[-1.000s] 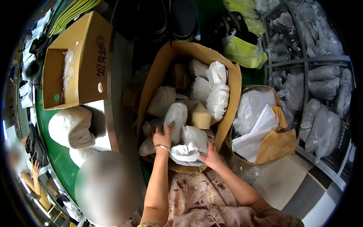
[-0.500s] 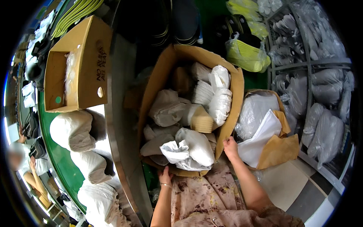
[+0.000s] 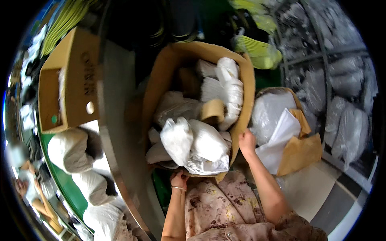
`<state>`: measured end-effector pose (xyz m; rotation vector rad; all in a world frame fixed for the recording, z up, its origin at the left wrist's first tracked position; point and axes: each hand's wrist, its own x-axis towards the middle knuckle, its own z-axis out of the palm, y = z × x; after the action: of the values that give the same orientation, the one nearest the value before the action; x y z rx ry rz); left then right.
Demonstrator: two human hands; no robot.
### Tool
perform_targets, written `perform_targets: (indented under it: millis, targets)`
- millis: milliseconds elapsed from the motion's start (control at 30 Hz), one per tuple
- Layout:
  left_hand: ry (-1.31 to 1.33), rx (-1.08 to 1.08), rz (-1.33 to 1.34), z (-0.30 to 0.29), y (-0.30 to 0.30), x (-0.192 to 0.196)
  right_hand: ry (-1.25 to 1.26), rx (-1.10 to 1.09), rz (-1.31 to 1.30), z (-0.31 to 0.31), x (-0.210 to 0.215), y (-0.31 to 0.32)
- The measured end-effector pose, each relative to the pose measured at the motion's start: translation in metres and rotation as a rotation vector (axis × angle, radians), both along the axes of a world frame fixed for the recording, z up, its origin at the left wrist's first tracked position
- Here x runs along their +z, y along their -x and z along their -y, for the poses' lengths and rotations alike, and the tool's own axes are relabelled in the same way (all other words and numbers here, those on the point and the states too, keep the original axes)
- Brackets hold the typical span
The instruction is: The person reaches into a box to retrieve white-wrapped shoe components, removes the wrapping, and places the components onto a workstation table near other shoes.
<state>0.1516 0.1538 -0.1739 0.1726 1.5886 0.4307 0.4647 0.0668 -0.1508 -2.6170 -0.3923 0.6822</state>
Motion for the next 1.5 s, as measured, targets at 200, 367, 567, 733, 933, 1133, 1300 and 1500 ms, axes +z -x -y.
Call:
perform_targets:
  millis: [200, 367, 567, 733, 933, 1133, 1300, 1500]
  targets:
    - [0.080, -0.160, 0.093, -0.019, -0.027, -0.013, -0.246, -0.267, -0.246, 0.024, -0.012, -0.003]
    - [0.222, -0.321, 0.039, -0.026, -0.038, 0.001, -0.279, -0.403, -0.096, 0.131, 0.063, 0.083]
    - [0.514, -0.911, -0.108, -0.014, -0.011, 0.022, 0.182, -0.571, -0.115, 0.339, 0.212, 0.224]
    - [-0.242, -2.382, -0.454, 0.028, -0.028, 0.071, 0.627, -1.298, 0.257, 0.451, 0.275, 0.366]
    - [-0.609, -2.756, -0.220, 0.056, -0.097, 0.140, 0.191, -2.029, 0.484, 0.516, 0.294, 0.453]
    - [-0.720, -2.306, 0.128, 0.013, -0.153, 0.129, -0.251, -2.231, 0.105, 0.525, 0.293, 0.486]
    - [-0.811, -2.307, 0.147, 0.009, -0.183, 0.160, 0.830, -2.084, 0.353, 0.492, 0.290, 0.506]
    - [-1.652, -2.878, 0.093, -0.068, -0.159, 0.083, 0.502, -2.145, 1.003, 0.478, 0.245, 0.584]
